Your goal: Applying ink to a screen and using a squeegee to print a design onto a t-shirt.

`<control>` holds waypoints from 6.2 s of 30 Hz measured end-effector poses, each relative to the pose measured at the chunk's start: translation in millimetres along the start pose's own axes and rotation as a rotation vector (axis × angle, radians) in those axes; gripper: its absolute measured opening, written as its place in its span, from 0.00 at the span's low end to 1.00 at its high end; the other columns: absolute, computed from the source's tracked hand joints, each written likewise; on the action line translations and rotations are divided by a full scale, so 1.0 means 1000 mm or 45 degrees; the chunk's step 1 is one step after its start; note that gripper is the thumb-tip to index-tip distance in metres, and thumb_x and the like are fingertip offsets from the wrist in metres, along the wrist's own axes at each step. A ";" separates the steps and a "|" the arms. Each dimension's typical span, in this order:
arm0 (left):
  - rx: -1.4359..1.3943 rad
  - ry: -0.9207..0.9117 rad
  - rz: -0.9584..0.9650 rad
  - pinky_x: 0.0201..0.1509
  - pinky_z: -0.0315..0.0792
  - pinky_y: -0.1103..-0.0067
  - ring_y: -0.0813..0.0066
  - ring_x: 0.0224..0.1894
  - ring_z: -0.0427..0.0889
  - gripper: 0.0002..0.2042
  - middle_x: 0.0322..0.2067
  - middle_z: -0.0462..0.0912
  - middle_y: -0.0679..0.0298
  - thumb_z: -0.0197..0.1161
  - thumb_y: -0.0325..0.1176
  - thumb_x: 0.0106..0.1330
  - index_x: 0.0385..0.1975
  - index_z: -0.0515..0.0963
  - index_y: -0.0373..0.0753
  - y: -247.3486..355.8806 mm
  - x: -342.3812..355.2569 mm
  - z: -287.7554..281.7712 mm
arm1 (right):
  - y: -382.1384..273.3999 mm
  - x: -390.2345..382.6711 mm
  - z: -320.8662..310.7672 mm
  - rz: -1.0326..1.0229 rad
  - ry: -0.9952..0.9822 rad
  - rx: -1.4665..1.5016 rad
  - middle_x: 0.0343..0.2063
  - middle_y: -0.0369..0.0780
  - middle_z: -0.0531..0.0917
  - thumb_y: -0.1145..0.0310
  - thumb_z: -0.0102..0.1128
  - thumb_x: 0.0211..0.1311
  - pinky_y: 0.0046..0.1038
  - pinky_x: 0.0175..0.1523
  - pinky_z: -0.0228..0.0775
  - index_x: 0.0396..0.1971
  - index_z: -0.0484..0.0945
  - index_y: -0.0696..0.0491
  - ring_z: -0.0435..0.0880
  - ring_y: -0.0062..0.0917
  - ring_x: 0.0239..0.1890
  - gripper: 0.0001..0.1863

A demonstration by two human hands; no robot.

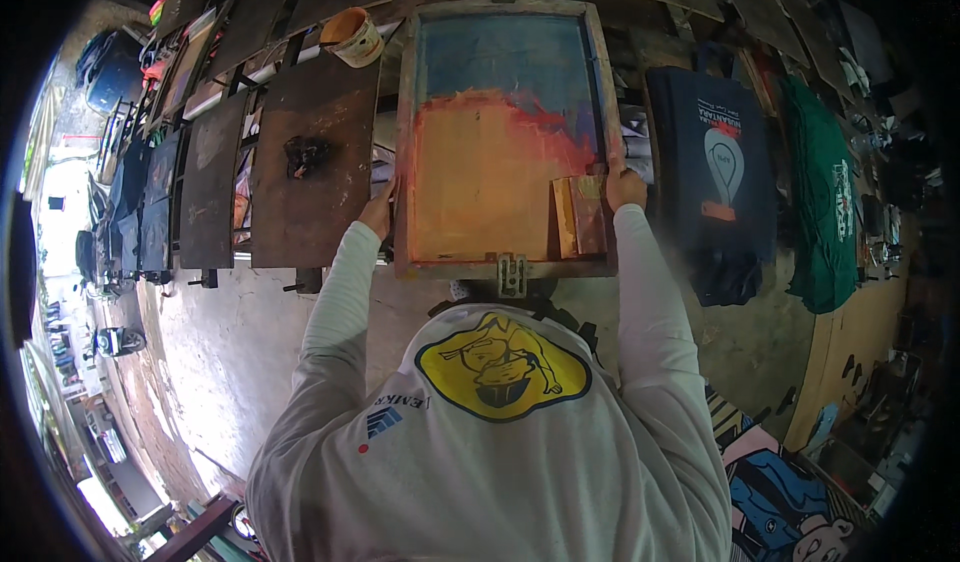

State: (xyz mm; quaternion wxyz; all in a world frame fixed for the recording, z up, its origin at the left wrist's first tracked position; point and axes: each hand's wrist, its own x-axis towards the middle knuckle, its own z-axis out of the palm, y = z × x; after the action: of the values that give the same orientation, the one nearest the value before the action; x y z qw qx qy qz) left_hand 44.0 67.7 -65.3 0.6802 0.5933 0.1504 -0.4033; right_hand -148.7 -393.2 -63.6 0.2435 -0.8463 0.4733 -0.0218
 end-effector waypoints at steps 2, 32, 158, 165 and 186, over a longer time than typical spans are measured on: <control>-0.088 -0.070 0.071 0.66 0.65 0.74 0.72 0.64 0.71 0.29 0.63 0.72 0.65 0.54 0.54 0.73 0.66 0.67 0.40 -0.001 -0.002 0.001 | 0.001 0.002 -0.001 -0.013 -0.007 0.001 0.43 0.62 0.81 0.30 0.35 0.65 0.48 0.58 0.69 0.43 0.83 0.61 0.79 0.57 0.50 0.46; -0.144 -0.213 -0.023 0.67 0.67 0.70 0.67 0.63 0.72 0.27 0.63 0.72 0.62 0.49 0.52 0.76 0.67 0.65 0.42 0.006 -0.013 -0.003 | -0.009 -0.007 -0.006 -0.007 -0.031 0.001 0.44 0.62 0.81 0.28 0.33 0.65 0.50 0.57 0.69 0.43 0.82 0.63 0.79 0.58 0.51 0.47; 1.190 0.826 0.376 0.63 0.67 0.62 0.40 0.58 0.75 0.44 0.50 0.78 0.35 0.41 0.68 0.65 0.52 0.77 0.25 0.057 0.000 0.033 | -0.018 -0.015 -0.051 0.065 -0.186 0.517 0.53 0.63 0.77 0.24 0.49 0.55 0.35 0.63 0.64 0.51 0.76 0.73 0.75 0.50 0.61 0.56; 1.063 0.827 0.468 0.59 0.70 0.61 0.41 0.53 0.79 0.42 0.43 0.81 0.35 0.43 0.67 0.66 0.44 0.81 0.24 0.074 -0.036 0.056 | -0.036 -0.028 -0.085 0.032 -0.133 0.679 0.53 0.54 0.80 0.37 0.61 0.58 0.30 0.60 0.67 0.55 0.75 0.69 0.78 0.38 0.57 0.46; 0.865 0.781 0.743 0.56 0.71 0.62 0.39 0.52 0.78 0.39 0.43 0.81 0.35 0.47 0.66 0.66 0.41 0.80 0.26 0.116 -0.064 0.057 | -0.073 -0.054 -0.156 -0.102 -0.086 0.833 0.47 0.48 0.82 0.39 0.61 0.60 0.27 0.56 0.68 0.51 0.77 0.68 0.80 0.30 0.50 0.41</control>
State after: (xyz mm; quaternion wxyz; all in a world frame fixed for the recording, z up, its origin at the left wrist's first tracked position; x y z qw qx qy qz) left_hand 72.5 34.7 72.2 0.4587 0.8874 0.0321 -0.0321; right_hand -162.4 -378.7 115.4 0.5168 -0.7415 0.3993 -0.1539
